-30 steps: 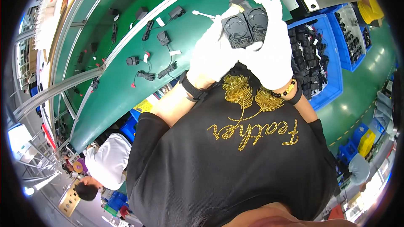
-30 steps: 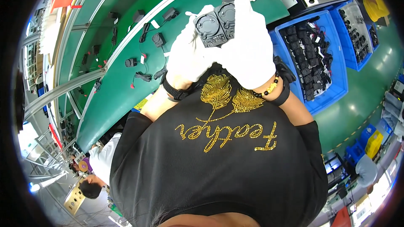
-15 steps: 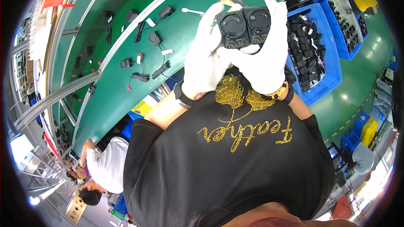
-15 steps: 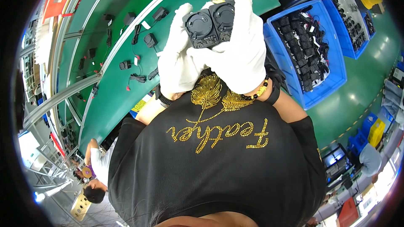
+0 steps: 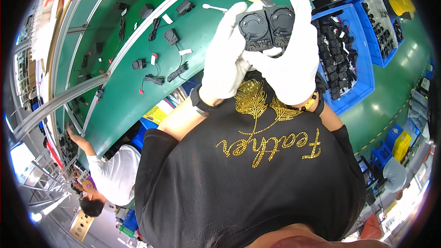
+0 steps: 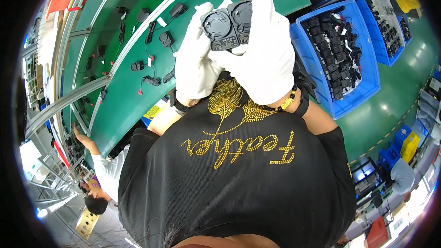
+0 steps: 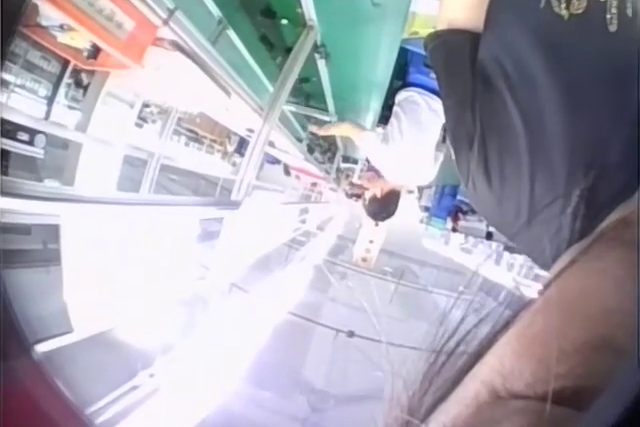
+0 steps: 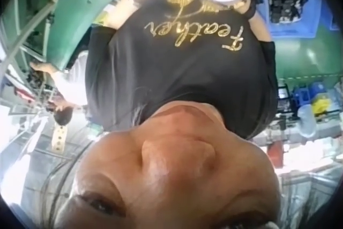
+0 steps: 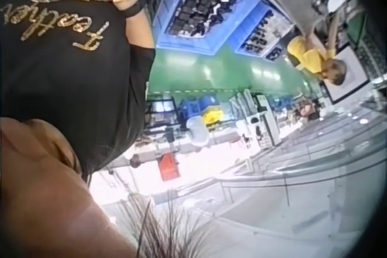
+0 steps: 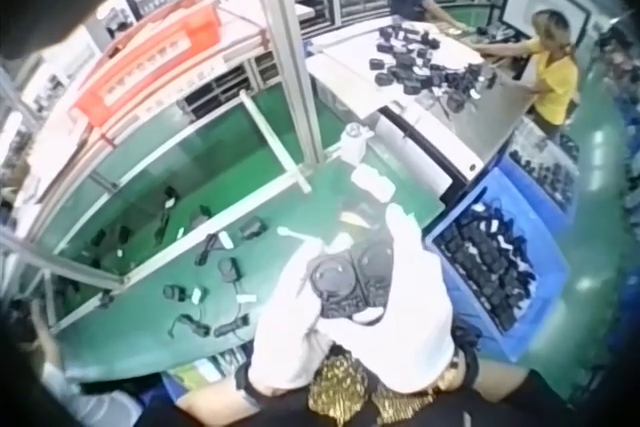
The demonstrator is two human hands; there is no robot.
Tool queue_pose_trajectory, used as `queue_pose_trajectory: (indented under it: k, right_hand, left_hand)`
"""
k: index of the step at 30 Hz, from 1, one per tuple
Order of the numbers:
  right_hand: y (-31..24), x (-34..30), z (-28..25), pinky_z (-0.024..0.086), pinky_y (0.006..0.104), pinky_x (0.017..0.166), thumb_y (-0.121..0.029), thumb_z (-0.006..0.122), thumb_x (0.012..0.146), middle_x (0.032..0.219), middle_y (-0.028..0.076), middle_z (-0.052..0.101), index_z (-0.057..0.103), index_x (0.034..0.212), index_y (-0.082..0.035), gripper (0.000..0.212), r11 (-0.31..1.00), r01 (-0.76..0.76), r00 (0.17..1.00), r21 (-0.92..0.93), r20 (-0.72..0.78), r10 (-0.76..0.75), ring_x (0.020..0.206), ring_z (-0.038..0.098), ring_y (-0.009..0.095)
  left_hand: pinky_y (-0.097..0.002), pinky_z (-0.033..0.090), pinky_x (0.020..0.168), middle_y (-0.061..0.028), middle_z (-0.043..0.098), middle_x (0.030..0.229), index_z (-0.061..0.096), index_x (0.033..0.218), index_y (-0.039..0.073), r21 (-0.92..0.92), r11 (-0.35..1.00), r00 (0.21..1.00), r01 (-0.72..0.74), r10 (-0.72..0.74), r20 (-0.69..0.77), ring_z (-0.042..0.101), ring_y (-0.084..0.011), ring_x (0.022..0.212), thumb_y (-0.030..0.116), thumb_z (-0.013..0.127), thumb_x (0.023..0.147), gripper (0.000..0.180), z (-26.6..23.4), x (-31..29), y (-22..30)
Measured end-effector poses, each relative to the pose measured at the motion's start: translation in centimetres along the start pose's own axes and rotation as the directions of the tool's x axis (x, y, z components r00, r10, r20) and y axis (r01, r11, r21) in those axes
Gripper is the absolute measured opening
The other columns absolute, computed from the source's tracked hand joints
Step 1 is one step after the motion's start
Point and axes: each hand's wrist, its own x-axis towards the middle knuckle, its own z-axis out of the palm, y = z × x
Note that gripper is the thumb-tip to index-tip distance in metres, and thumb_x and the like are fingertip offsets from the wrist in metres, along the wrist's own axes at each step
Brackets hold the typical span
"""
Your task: The person picks up power adapters and plugs from the table, presses them together to assemble the units, and wipes them with a cloth before placing them into a blue bin.
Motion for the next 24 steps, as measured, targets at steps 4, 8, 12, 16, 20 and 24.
queue_pose_trajectory:
  k: [4, 8, 12, 16, 20, 24]
  right_hand:
    - [0.2, 0.4, -0.3, 0.048, 0.037, 0.079, -0.023, 0.082, 0.05, 0.108, 0.016, 0.054, 0.027, 0.14, -0.005, 0.107, 0.999, 0.028, 0.997, 0.03, 0.069, -0.03, 0.093, 0.055, 0.031]
    - [0.2, 0.5, 0.0, 0.048, 0.0373, 0.079, -0.023, 0.082, 0.051, 0.111, 0.016, 0.054, 0.023, 0.141, -0.005, 0.109, 0.999, 0.007, 0.994, 0.048, 0.111, -0.012, 0.095, 0.053, 0.033]
    - [0.5, 0.7, 0.2, 0.048, 0.0386, 0.08, -0.022, 0.081, 0.053, 0.111, 0.017, 0.053, 0.023, 0.141, -0.005, 0.107, 0.995, 0.049, 0.994, 0.085, 0.089, -0.057, 0.096, 0.053, 0.034]
    - [0.9, 0.6, 0.6, 0.047, 0.0405, 0.081, -0.021, 0.079, 0.056, 0.11, 0.018, 0.053, 0.024, 0.14, -0.005, 0.102, 0.994, 0.078, 0.994, 0.082, 0.068, -0.084, 0.097, 0.053, 0.035]
    - [1.1, 0.5, 0.9, 0.046, 0.0411, 0.082, -0.021, 0.079, 0.058, 0.11, 0.019, 0.053, 0.024, 0.14, -0.005, 0.1, 0.993, 0.062, 0.993, 0.103, 0.089, -0.072, 0.098, 0.053, 0.036]
    - [0.7, 0.6, 0.7, 0.046, 0.0409, 0.083, -0.021, 0.078, 0.059, 0.113, 0.019, 0.053, 0.025, 0.14, -0.003, 0.098, 0.992, 0.056, 0.991, 0.113, 0.117, -0.069, 0.098, 0.053, 0.036]
  left_hand:
    - [-0.0313, 0.049, 0.089, -0.0138, 0.035, 0.138, 0.022, 0.141, 0.004, 0.001, 0.999, 0.999, -0.044, 0.044, -0.028, 0.044, -0.0228, 0.122, 0.005, 0.049, 0.084, 0.062, 0.3, 0.0, 0.1]
    - [-0.0262, 0.049, 0.084, -0.0132, 0.033, 0.138, 0.021, 0.142, 0.004, 0.076, 0.997, 0.999, -0.032, 0.034, -0.029, 0.042, -0.0216, 0.123, 0.0, 0.051, 0.071, 0.077, 0.3, -0.2, 0.6]
    - [-0.0243, 0.048, 0.081, -0.0129, 0.034, 0.137, 0.02, 0.142, 0.004, 0.083, 0.996, 0.997, -0.024, 0.03, -0.069, 0.04, -0.0197, 0.124, 0.002, 0.056, 0.073, 0.078, 0.3, -0.3, 0.4]
    - [-0.0329, 0.047, 0.091, -0.0157, 0.032, 0.14, 0.023, 0.141, 0.005, 0.251, 0.963, 0.993, -0.097, 0.111, -0.04, 0.044, -0.0217, 0.12, 0.008, 0.066, 0.075, 0.079, 0.0, 0.0, 0.1]
    - [-0.0332, 0.046, 0.092, -0.0161, 0.04, 0.132, 0.024, 0.139, 0.005, 0.449, 0.873, 0.974, -0.189, 0.226, -0.028, 0.049, -0.0217, 0.115, 0.004, 0.066, 0.076, 0.076, -0.2, 0.3, -0.4]
    - [-0.0317, 0.048, 0.088, -0.0153, 0.047, 0.123, 0.025, 0.138, 0.004, 0.431, 0.886, 0.969, -0.172, 0.231, -0.087, 0.052, -0.0205, 0.108, 0.002, 0.064, 0.077, 0.072, 0.7, 0.5, -0.3]
